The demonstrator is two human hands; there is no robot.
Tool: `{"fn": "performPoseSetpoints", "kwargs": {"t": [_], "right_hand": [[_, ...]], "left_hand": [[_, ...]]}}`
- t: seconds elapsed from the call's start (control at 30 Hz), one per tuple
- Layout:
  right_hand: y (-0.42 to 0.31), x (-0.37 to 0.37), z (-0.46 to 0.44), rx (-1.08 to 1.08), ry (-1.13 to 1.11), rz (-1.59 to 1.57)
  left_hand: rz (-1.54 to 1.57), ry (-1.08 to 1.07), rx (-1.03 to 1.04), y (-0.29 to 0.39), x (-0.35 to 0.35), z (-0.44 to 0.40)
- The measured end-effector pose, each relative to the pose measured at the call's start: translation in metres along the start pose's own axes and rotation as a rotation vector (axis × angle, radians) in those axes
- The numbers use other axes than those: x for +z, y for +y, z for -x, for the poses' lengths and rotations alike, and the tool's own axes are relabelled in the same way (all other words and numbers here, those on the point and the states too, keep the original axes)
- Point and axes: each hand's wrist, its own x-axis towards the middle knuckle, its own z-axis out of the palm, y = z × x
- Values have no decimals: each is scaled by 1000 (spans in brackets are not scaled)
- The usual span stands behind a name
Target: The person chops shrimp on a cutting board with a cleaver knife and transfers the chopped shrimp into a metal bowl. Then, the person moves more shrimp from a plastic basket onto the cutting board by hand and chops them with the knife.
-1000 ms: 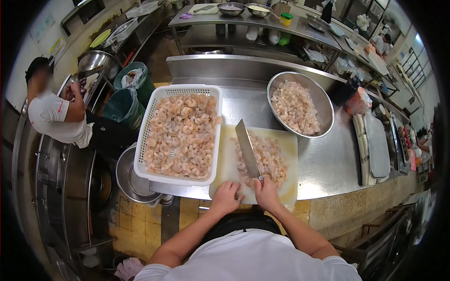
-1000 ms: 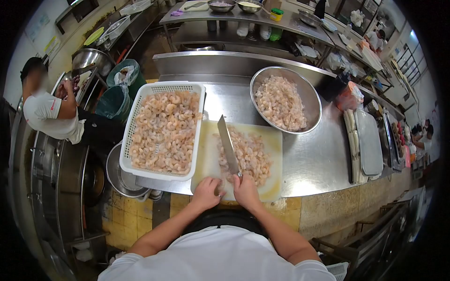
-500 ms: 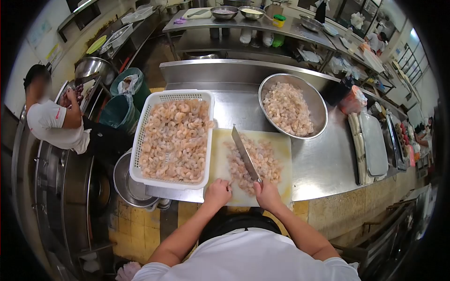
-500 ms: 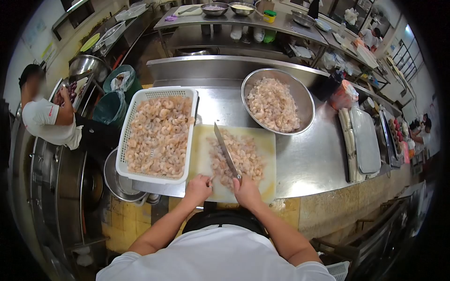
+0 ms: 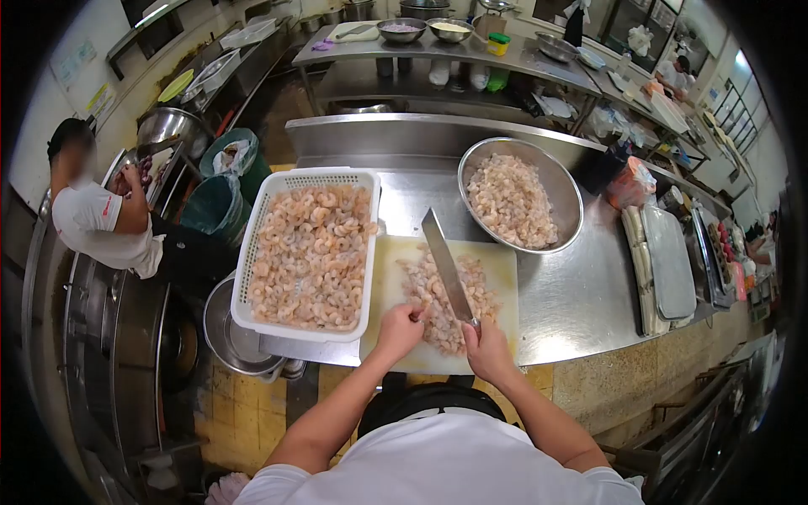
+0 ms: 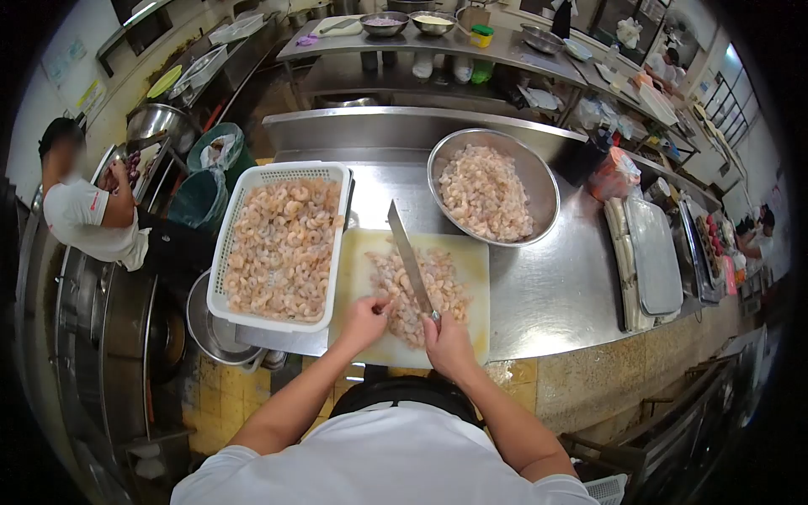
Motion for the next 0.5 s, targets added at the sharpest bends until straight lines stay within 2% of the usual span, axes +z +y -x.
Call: {"fn": "performPoseSetpoints", "kwargs": {"t": [0.03, 0.17, 0.37, 0.5], "right_hand": [[-9, -6, 1, -6, 5, 1], [-25, -4, 8, -124, 60, -60], [30, 65, -7, -82, -28, 106], [-10, 41, -1, -4, -70, 68]], "left_hand": [[-50, 18, 48, -1, 4, -5], [41, 144, 11, -21, 19, -4], [201, 129, -165, -42, 17, 11], [318, 146, -159, -59, 19, 15]]}}
